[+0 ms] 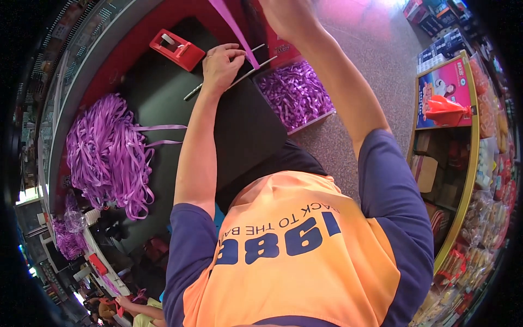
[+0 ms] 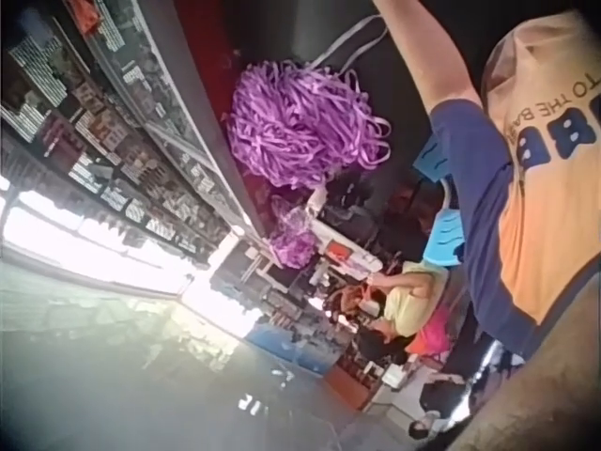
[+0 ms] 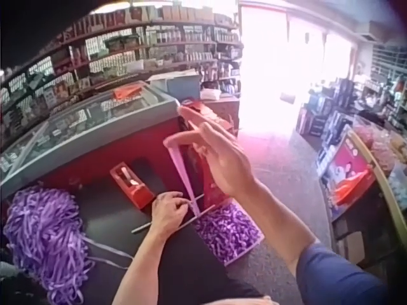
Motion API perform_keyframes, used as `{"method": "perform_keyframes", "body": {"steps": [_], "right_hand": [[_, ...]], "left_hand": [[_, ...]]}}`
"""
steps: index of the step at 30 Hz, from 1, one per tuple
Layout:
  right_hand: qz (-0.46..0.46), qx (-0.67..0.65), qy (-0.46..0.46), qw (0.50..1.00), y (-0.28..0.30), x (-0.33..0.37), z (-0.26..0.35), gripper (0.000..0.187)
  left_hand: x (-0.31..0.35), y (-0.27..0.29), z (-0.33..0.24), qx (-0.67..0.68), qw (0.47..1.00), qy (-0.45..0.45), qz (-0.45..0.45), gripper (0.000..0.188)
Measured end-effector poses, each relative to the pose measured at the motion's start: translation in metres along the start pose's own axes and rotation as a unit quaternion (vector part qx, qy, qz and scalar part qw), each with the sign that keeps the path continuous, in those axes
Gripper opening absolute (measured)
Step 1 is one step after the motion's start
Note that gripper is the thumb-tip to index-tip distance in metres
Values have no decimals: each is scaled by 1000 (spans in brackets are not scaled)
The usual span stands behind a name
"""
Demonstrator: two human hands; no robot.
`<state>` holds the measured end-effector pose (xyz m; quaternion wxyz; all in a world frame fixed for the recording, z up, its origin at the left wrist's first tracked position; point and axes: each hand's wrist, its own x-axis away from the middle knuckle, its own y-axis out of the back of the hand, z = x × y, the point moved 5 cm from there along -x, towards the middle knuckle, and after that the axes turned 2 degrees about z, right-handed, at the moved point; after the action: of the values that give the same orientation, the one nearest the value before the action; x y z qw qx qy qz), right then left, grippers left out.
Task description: Bundling and securing purple ribbons using a metal rod jig and twist ties.
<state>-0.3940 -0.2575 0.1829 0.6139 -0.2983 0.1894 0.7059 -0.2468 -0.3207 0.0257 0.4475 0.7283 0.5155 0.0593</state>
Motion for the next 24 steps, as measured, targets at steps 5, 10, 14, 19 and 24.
{"method": "perform_keyframes", "body": {"steps": [5,10,14,19,24], "right_hand": [[35,-12,-114,993,7,-63,-92,51],[-1,-75,-259,963,15,-64,-181,56],[17,-112,-351,929,32,-53,-220,61],[11,-148,-377,914,33,-36,-261,65],[5,-146,-384,912,35,-11,-281,69]], "left_hand": [[2,1,-8,-30,999,-13,3,23],[11,6,2,-19,1000,21,-7,20],[6,4,-10,-20,1000,11,-5,20],[9,7,-11,-38,999,25,-18,19],[10,7,-10,-61,996,58,-5,20]]}}
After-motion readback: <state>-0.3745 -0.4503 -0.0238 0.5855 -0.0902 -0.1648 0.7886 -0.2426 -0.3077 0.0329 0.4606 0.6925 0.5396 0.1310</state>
